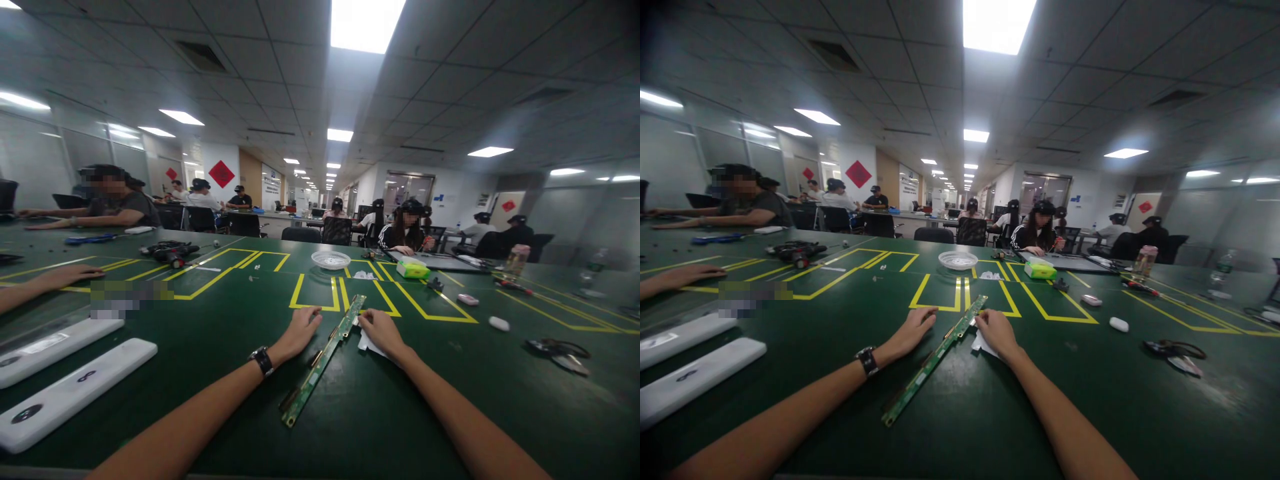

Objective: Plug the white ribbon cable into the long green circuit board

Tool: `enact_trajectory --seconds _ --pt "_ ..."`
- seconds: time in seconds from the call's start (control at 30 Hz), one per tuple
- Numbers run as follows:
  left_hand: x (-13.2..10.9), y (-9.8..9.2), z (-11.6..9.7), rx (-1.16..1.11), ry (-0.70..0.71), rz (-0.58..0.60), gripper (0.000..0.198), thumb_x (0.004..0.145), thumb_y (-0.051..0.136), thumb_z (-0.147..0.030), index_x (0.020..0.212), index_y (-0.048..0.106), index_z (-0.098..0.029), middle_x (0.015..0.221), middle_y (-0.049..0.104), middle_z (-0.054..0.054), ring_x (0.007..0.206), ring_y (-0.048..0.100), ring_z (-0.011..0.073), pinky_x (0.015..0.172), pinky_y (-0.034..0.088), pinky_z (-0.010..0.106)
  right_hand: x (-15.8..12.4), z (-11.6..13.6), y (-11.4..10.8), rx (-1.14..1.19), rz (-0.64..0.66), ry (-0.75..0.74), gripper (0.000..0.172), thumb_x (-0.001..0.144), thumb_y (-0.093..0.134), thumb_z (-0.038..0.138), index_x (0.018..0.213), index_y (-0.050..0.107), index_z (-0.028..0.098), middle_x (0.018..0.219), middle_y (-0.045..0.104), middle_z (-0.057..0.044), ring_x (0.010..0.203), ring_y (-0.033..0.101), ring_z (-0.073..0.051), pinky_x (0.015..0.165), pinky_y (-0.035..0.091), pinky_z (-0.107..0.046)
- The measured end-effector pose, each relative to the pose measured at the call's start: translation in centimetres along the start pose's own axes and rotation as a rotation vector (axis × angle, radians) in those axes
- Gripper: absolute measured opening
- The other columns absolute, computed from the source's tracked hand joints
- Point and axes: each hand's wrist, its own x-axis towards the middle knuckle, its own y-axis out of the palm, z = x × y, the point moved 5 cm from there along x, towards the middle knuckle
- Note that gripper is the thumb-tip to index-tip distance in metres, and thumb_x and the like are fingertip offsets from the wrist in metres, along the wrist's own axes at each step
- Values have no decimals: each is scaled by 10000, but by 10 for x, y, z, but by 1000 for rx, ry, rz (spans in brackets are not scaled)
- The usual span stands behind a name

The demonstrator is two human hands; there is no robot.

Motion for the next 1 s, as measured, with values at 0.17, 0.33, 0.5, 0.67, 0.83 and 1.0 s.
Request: enact_trajectory --seconds 0.17,0.33,0.5,0.67,0.83,1.0 --pt "-2 1 -1 41 92 -8 383 904 406 -371 1163 584 -151 1186 586 94 1131 468 230 1019 335 378 2 -7 -1 -148 48 -165 220 845 520 330 862 664 164 907 634 -88 874 553 -202 760 378 -282" --pt "-4 0 -9 61 160 -30 335 900 427 -340 1133 594 -165 1153 595 84 1104 480 222 1008 344 382 -4 4 6 -160 105 -343 156 829 562 283 890 654 173 906 603 -71 887 527 -194 810 369 -298" --pt "-5 -3 -16 78 207 -53 313 906 423 -333 1116 597 -179 1119 598 79 1076 491 215 993 354 380 -8 18 10 -146 139 -489 177 865 532 295 955 659 211 937 599 -57 908 513 -186 832 358 -303" --pt "-8 -1 -19 106 230 -37 301 911 422 -328 1114 596 -190 1115 592 77 1081 480 217 986 357 384 0 4 10 -253 9 -285 189 860 535 308 923 678 201 959 599 -84 943 503 -216 836 348 -322" --pt "-11 0 -25 127 252 -12 296 917 414 -330 1109 597 -197 1100 591 73 1071 477 217 974 365 384 0 4 12 -200 71 -348 199 866 526 300 960 678 212 968 600 -71 941 505 -203 840 349 -308" --pt "-10 -1 -25 139 245 -3 303 923 399 -331 1099 603 -193 1094 593 74 1070 476 214 978 359 375 -1 7 9 -190 80 -352 199 863 522 271 957 684 203 976 598 -72 944 502 -198 848 344 -308"
